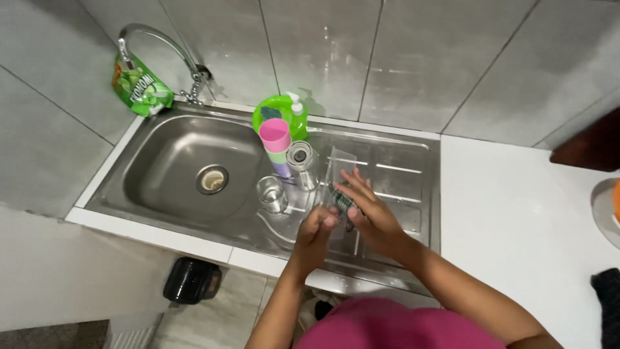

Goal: The person dries various kitchen items with a cloth, including a plastic container, a glass, a metal jar, and several plastic cups. They place the dried items on the counter next to a stack of bowls and a kettle.

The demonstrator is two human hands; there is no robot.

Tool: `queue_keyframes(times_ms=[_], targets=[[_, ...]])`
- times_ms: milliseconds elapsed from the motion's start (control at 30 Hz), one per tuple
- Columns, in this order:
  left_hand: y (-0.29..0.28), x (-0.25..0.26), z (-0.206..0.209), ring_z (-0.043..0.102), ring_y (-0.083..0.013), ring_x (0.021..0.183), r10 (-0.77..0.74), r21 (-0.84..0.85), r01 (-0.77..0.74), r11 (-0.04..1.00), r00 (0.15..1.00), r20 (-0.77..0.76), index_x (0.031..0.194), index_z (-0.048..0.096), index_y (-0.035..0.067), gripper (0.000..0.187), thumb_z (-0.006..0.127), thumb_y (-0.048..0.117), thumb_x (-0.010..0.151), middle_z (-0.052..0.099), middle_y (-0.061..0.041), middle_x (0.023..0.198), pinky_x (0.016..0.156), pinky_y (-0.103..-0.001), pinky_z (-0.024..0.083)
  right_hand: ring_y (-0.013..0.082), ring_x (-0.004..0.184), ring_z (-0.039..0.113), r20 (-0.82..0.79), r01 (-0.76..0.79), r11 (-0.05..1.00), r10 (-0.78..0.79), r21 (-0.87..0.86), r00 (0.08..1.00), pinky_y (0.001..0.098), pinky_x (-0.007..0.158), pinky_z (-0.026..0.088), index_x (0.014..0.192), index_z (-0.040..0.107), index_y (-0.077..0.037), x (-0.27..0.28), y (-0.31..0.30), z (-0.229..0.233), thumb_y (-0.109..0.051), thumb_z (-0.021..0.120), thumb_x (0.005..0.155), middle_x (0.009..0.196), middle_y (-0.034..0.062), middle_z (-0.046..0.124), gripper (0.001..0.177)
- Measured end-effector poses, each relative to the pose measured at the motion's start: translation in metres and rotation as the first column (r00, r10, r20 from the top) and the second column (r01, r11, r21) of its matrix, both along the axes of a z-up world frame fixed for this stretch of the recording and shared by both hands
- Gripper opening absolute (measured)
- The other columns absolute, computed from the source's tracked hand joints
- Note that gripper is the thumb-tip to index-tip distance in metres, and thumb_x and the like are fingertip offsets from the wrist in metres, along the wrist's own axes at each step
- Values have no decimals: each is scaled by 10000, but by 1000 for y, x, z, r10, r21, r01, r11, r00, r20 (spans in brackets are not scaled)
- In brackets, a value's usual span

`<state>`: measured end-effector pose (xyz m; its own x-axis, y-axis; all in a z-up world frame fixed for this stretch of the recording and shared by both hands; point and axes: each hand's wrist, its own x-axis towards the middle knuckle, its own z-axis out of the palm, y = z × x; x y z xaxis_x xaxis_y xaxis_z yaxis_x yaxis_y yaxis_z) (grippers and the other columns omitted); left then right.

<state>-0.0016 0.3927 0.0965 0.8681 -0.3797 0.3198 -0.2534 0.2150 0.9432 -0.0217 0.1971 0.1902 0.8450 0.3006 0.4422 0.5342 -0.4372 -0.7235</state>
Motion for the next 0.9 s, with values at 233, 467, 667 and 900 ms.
queue_keyframes(times_ms=[233, 467, 667, 900], targets=[[-5, -11, 66, 662, -217, 1227, -134, -42, 140, 989, 983, 122, 959, 517, 18, 174, 505, 125, 1096, 708, -105, 1201, 1033, -340, 518, 311, 1598, 172, -228, 170, 985, -170, -23, 959, 533, 1276, 168, 1492, 565, -191, 76, -44, -21, -397, 483, 1043, 1669, 85, 370, 501], [-18, 17, 37, 607, -308, 1026, -41, 233, 32, 972, 999, 35, 971, 539, 9, 218, 535, 167, 1121, 647, -164, 941, 885, -378, 500, 336, 1587, 211, -77, 19, 995, -27, -102, 997, 573, 1252, 65, 1501, 542, -137, 39, -33, 18, -292, 468, 1064, 1648, 114, 403, 470], [-28, 11, 3, 632, -190, 1029, -165, -198, 157, 968, 986, -26, 1005, 552, 34, 281, 528, 282, 1135, 673, -100, 1107, 980, -386, 544, 432, 1395, 435, -524, 460, 797, -219, 390, 823, 569, 1133, 347, 1467, 588, -120, 81, -58, -13, -236, 441, 1071, 1551, 194, 500, 438], [-54, 21, 63, 533, -320, 1402, -127, -557, -100, 825, 926, -355, 1087, 456, 139, 237, 504, 370, 1066, 491, -203, 1548, 1089, -486, 508, 310, 1509, 301, -553, 559, 722, -291, 408, 780, 404, 1182, 281, 1644, 198, -173, 17, 4, -31, -339, 274, 1080, 1660, 155, 291, 592]])
